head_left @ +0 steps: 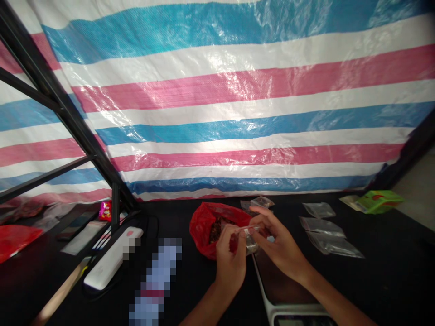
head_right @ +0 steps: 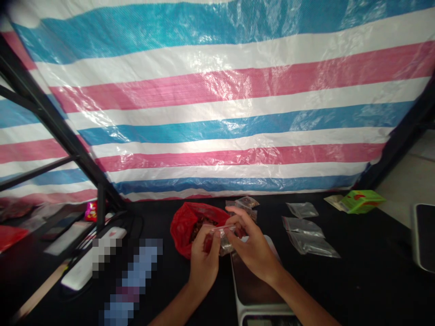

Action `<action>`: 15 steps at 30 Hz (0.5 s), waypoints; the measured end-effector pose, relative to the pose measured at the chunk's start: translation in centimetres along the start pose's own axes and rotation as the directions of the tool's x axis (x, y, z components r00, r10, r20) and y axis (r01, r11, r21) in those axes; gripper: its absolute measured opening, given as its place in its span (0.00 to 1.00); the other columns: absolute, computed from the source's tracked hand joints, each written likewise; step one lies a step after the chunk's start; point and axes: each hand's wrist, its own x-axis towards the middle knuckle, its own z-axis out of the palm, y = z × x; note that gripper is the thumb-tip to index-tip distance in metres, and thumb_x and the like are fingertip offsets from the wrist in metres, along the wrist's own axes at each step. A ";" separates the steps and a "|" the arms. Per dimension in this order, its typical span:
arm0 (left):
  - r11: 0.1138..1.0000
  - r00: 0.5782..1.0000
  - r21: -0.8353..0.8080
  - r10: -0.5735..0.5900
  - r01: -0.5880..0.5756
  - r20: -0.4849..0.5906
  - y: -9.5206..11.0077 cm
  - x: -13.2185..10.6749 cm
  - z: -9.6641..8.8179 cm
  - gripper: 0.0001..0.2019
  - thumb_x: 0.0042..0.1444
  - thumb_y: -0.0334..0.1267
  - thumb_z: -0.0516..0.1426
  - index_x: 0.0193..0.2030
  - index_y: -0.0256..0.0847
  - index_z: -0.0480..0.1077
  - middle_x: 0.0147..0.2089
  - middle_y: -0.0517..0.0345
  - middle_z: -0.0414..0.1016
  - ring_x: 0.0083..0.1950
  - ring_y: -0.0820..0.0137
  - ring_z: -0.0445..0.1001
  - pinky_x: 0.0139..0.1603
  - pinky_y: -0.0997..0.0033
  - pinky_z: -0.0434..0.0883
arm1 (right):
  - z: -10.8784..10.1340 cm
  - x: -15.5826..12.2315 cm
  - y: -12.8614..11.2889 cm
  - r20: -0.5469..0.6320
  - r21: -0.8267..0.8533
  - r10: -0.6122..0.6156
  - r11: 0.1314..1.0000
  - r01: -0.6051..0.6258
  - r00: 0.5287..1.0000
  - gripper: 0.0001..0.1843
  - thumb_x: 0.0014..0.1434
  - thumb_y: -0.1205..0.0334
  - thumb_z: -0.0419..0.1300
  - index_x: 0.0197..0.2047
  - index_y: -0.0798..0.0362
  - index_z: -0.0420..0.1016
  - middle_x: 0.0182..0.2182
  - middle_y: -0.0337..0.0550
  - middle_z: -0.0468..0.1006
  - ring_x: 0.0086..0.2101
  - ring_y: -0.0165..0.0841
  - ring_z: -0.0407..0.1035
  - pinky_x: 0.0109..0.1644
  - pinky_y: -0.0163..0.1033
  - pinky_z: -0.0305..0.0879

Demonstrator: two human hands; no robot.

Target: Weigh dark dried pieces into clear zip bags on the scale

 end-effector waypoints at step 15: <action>1.000 1.000 -0.018 -0.008 0.008 0.027 0.2 0.3 -0.2 0.15 0.70 0.50 0.58 0.43 0.40 0.79 0.43 0.52 0.81 0.46 0.63 0.80 0.51 0.67 0.74 | -0.2 0.1 -0.2 0.040 0.043 0.015 0.999 -0.016 0.999 0.25 0.67 0.51 0.66 0.64 0.44 0.70 0.38 0.39 0.79 0.36 0.35 0.73 0.41 0.40 0.71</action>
